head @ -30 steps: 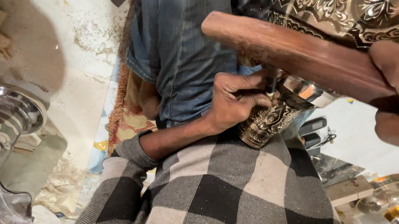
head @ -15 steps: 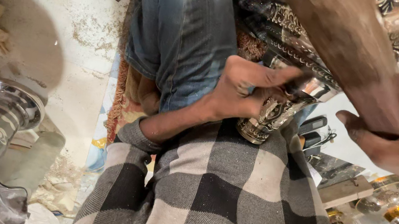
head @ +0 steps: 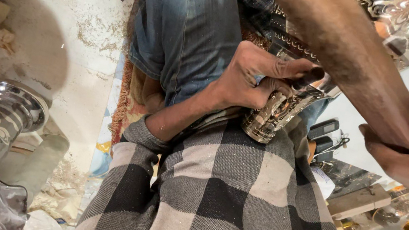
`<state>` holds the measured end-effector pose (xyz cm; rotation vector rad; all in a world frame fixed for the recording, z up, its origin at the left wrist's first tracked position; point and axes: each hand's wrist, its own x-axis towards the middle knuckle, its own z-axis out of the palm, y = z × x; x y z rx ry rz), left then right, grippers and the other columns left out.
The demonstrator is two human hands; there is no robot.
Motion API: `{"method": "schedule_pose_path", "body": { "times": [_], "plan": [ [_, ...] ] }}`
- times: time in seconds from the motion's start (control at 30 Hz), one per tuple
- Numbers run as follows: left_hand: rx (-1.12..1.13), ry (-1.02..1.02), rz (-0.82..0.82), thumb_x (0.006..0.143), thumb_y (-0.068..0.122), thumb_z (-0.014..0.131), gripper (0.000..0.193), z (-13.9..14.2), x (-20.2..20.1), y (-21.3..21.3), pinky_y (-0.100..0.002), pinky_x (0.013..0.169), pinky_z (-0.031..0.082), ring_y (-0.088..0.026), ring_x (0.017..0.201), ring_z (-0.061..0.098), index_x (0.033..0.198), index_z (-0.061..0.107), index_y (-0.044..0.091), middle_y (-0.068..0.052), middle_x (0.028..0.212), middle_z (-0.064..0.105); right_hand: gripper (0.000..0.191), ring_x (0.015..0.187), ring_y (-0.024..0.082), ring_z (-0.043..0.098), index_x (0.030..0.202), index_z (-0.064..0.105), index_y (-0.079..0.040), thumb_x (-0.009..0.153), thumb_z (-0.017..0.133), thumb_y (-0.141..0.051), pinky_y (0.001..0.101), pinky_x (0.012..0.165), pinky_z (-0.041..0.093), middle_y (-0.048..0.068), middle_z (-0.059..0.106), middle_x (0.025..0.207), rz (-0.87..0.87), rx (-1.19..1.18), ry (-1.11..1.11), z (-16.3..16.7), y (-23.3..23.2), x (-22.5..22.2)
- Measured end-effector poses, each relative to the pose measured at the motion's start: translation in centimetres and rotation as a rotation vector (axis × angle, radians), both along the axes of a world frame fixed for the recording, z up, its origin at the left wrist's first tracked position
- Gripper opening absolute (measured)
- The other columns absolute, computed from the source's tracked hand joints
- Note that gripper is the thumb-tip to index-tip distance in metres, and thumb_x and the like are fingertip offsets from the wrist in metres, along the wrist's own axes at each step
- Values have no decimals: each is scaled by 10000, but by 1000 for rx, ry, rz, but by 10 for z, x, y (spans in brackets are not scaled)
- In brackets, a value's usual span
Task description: The person holds a silver metal vase on their lap and uses a wooden mallet to strike a chisel, engraving decorative patterns into the vase's surface. The person repeatedly repositions the chisel and strikes it with the mallet to continue the engraving.
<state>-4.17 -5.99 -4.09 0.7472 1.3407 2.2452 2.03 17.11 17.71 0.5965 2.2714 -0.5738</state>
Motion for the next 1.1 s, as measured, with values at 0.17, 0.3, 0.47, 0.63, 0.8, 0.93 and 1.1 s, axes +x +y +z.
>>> {"method": "schedule_pose_path", "body": {
  "times": [0.17,0.3,0.47,0.63,0.8,0.93,1.1],
  "plan": [
    [37,52,15,780,-241,501,726,0,0,1,-275,823,668,-182,962,808,1359,652,171,-122,1231,745,446,785,219,719,1159,643,49,754,813,-28,362,719,579,196,699,907,89,68,-12,-7,13,1],
    [-21,132,75,772,-185,642,667,-1,1,1,-283,817,701,-151,900,807,1351,636,147,-106,1156,761,435,753,215,695,1152,613,48,763,799,-16,361,682,553,187,674,874,159,-8,112,-8,20,0],
    [52,129,55,784,-187,651,653,-3,0,4,-260,761,700,-134,883,796,1328,664,175,-108,1123,776,424,713,210,665,1144,575,47,775,780,-1,360,635,521,175,642,832,205,29,56,-2,23,0],
    [-14,89,58,767,-199,586,683,1,2,-1,-238,762,696,-113,853,808,1350,658,150,-102,1097,789,416,673,205,635,1135,538,47,787,761,14,358,588,489,164,611,790,151,47,99,2,15,-2],
    [20,95,52,730,-176,651,680,3,-1,-2,-243,782,683,-118,878,786,1332,641,139,-143,1141,759,409,633,200,606,1127,500,46,798,743,29,357,541,457,152,580,749,176,33,134,8,11,-3],
    [-18,92,27,756,-195,605,670,1,-1,-1,-233,775,701,-111,912,804,1339,667,130,-114,1132,775,470,592,199,634,1161,517,17,757,755,50,364,537,481,141,593,735,216,49,33,6,21,2],
    [-6,62,16,741,-201,587,657,-1,2,-1,-277,826,713,-153,927,812,1310,679,115,-139,1153,768,377,676,230,643,1116,512,29,825,751,3,358,603,492,143,625,788,166,-31,163,-3,30,16]
  ]
}}
